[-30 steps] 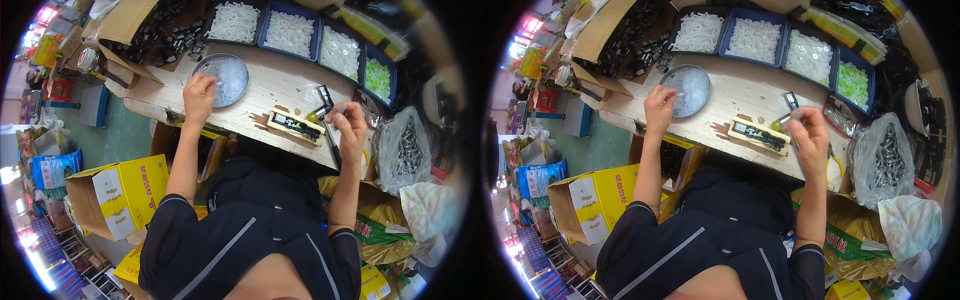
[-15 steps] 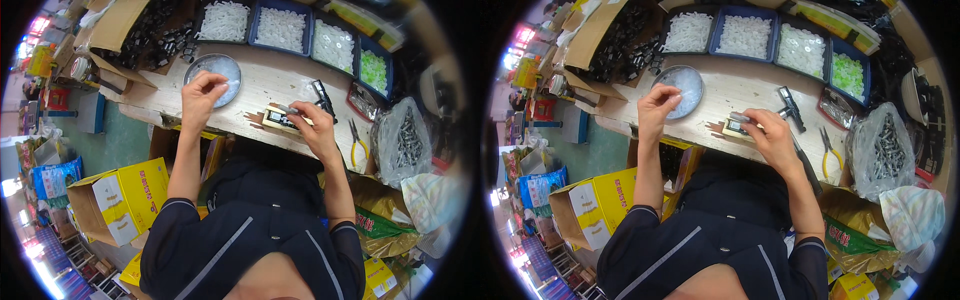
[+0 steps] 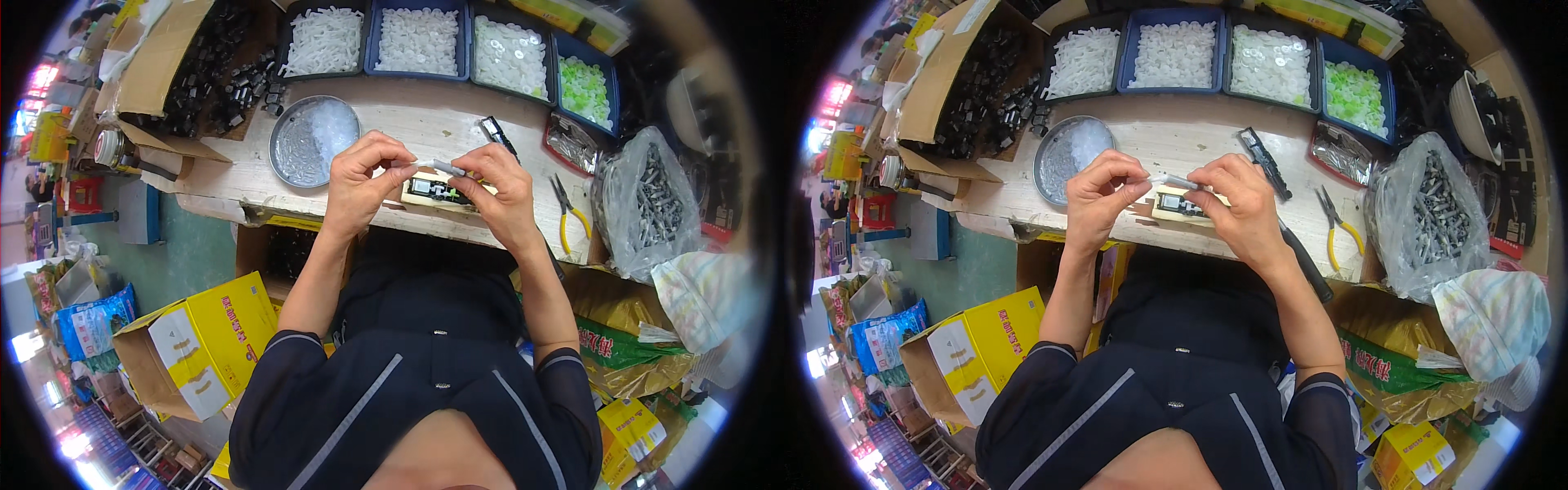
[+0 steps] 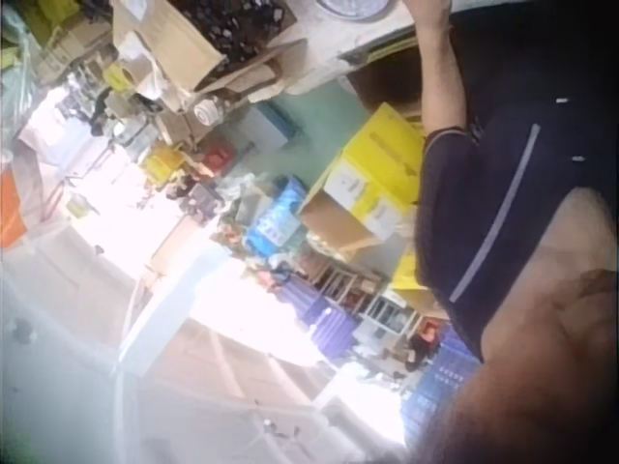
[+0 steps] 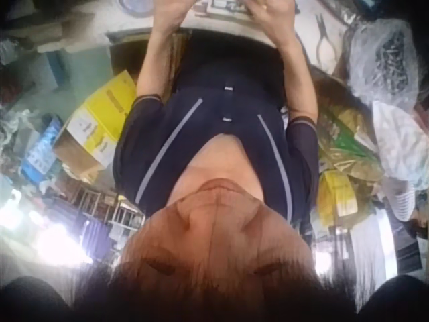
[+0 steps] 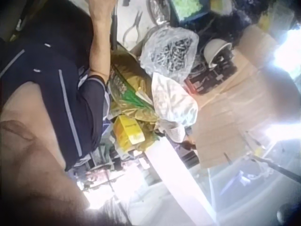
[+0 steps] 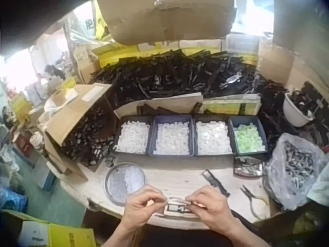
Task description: Assemble small plastic components using a wooden jig and a hammer.
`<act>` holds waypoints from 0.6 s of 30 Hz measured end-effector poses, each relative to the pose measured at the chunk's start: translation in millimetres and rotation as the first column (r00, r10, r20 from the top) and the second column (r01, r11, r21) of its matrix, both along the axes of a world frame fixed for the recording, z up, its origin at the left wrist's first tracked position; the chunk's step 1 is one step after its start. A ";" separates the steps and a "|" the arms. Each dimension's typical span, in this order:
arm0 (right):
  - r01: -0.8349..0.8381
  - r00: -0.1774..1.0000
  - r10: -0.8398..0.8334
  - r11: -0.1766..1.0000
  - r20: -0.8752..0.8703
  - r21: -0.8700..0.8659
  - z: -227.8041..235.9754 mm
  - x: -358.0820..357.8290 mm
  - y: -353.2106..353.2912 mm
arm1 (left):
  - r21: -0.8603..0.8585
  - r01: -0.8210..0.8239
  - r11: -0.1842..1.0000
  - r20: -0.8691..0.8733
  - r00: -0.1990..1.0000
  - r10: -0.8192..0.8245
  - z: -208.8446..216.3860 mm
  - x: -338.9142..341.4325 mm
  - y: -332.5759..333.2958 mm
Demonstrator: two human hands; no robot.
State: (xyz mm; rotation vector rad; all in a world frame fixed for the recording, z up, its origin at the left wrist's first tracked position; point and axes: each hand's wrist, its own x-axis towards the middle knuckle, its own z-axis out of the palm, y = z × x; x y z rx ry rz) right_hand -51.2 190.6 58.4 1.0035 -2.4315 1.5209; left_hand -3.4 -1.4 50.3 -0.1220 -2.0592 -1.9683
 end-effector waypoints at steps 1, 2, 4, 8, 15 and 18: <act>0.000 1.000 0.000 1.000 0.001 -0.001 0.9 -0.4 0.9 | -0.054 -0.005 0.999 -0.040 0.999 0.002 0.3 -0.6 0.7; -0.010 0.998 0.012 0.999 -0.069 0.035 3.1 -1.0 1.9 | -0.107 -0.011 0.994 -0.079 0.997 0.003 0.8 -1.1 1.0; -0.016 0.991 0.026 0.997 -0.135 0.071 6.3 -2.4 5.7 | -0.160 0.015 0.987 -0.092 0.995 -0.030 2.9 -2.9 0.9; -0.035 0.951 0.086 0.985 -0.297 0.171 11.8 -2.2 13.3 | -0.282 0.096 0.955 -0.129 0.982 -0.136 9.6 -4.8 6.4; -0.071 0.977 0.105 0.981 -0.187 0.178 4.3 1.8 26.4 | -0.429 0.026 0.903 -0.275 0.949 -0.158 -1.4 -6.5 24.2; -0.050 0.990 0.082 0.967 -0.117 0.248 -0.5 4.4 42.7 | -0.470 0.025 0.882 -0.215 0.966 -0.142 -11.3 -4.0 29.1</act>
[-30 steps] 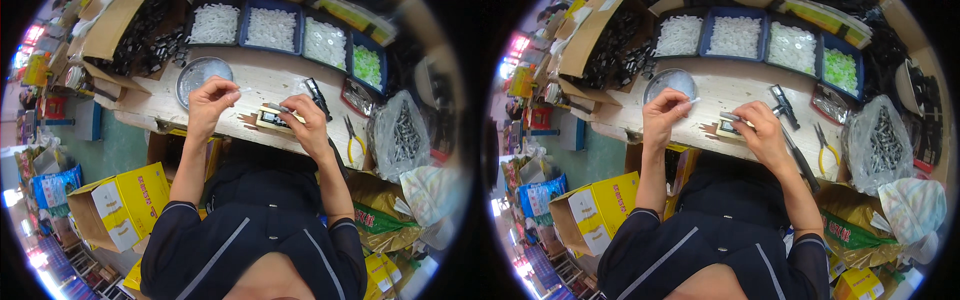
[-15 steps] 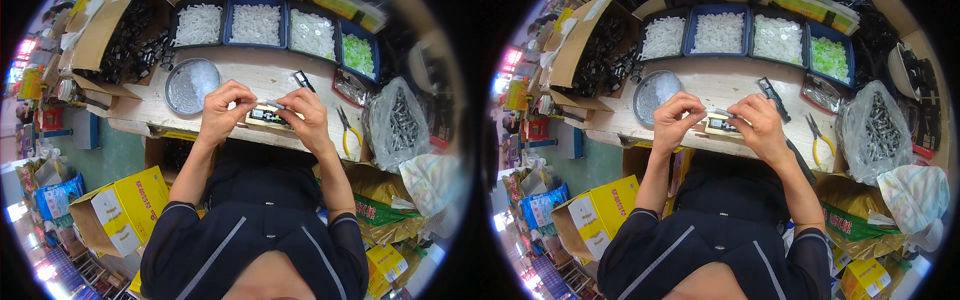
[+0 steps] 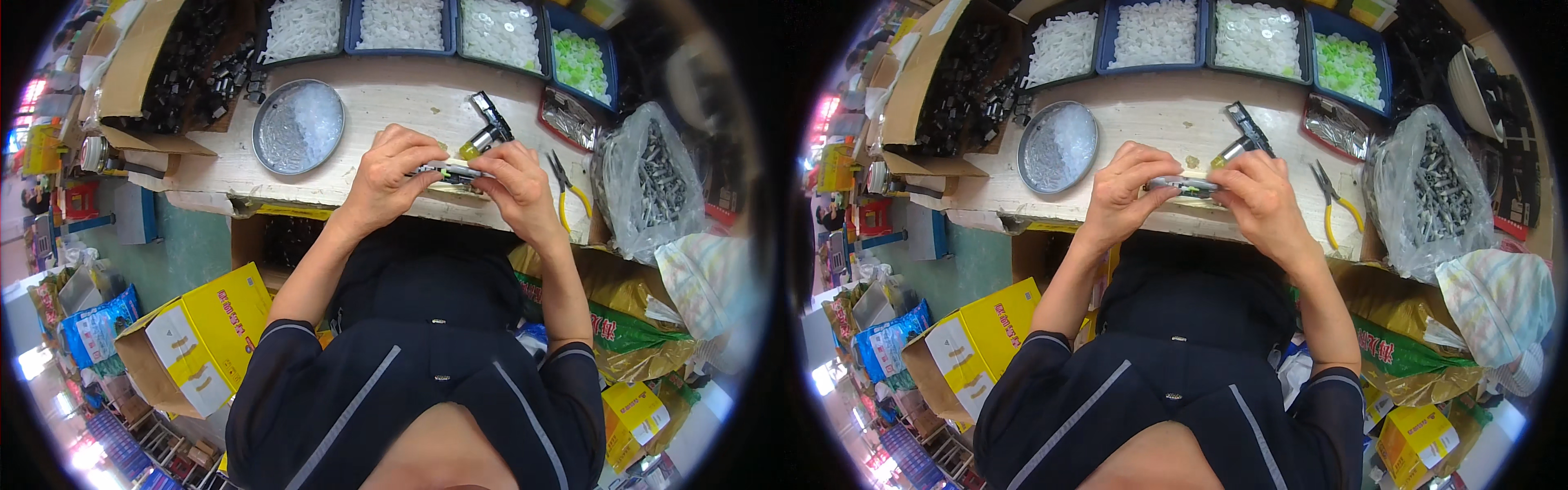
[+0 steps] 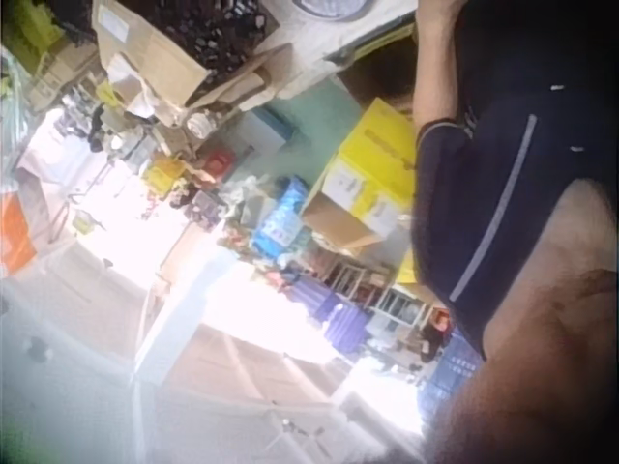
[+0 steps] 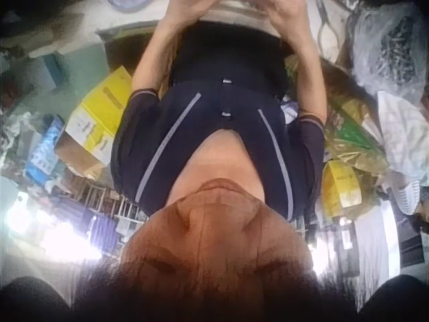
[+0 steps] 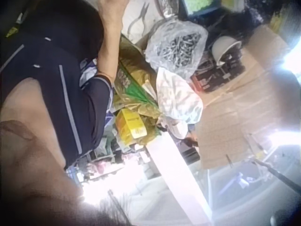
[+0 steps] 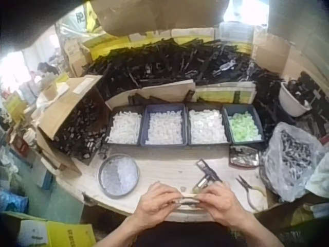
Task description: Assemble small plastic components using a wooden jig and a hammer.
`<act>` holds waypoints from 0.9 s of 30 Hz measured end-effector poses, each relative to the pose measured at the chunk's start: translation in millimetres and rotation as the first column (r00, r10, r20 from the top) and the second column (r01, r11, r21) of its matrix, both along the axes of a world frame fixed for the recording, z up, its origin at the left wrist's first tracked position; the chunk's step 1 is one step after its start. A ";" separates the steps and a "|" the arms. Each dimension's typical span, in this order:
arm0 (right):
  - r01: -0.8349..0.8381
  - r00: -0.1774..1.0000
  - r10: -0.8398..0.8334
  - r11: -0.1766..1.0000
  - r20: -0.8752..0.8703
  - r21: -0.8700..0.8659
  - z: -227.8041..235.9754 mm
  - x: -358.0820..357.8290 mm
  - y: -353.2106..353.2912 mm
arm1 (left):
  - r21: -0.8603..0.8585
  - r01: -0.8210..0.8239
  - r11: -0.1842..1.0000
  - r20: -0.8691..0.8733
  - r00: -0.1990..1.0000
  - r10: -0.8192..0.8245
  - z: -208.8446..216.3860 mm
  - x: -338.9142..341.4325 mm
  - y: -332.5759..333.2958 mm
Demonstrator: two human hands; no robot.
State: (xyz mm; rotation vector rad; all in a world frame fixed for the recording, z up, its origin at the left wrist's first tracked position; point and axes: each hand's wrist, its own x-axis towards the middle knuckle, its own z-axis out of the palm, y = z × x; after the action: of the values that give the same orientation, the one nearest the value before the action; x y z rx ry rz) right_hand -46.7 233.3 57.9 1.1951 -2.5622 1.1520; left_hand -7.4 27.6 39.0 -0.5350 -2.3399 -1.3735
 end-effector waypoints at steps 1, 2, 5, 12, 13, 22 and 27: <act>0.029 0.999 -0.030 0.998 0.020 0.049 -2.8 0.2 5.9 | -0.053 -0.036 0.998 0.003 0.999 0.036 -2.6 -0.2 1.1; 0.049 0.997 -0.053 0.997 0.056 0.063 -7.2 0.5 11.5 | -0.051 -0.033 0.998 0.006 0.999 0.034 -8.0 -0.2 2.1; 0.082 0.995 -0.091 0.986 0.051 0.148 -9.8 2.2 19.2 | -0.169 -0.093 0.981 0.052 0.993 0.103 -26.6 1.6 5.9; 0.054 0.994 -0.068 0.984 0.080 0.173 -19.8 0.2 18.7 | -0.184 -0.136 0.974 0.097 0.983 0.155 -40.1 0.6 16.6; 0.049 0.995 -0.065 0.982 0.079 0.183 -20.0 0.0 18.3 | -0.182 -0.138 0.973 0.101 0.982 0.158 -40.4 0.8 16.8; 0.036 0.996 -0.052 0.978 0.070 0.205 -24.3 -0.5 15.5 | -0.164 -0.156 0.974 0.087 0.981 0.171 -40.4 2.6 18.5; 0.047 0.996 -0.060 0.977 0.060 0.206 -25.1 3.5 16.5 | -0.219 -0.153 0.964 -0.001 0.988 0.157 -41.9 2.4 19.3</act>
State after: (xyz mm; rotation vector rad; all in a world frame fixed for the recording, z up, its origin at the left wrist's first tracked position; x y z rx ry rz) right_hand -43.3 249.8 32.8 1.1352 -2.8016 0.9515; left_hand -5.1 46.9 -2.9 -0.3920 -2.5039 -1.0617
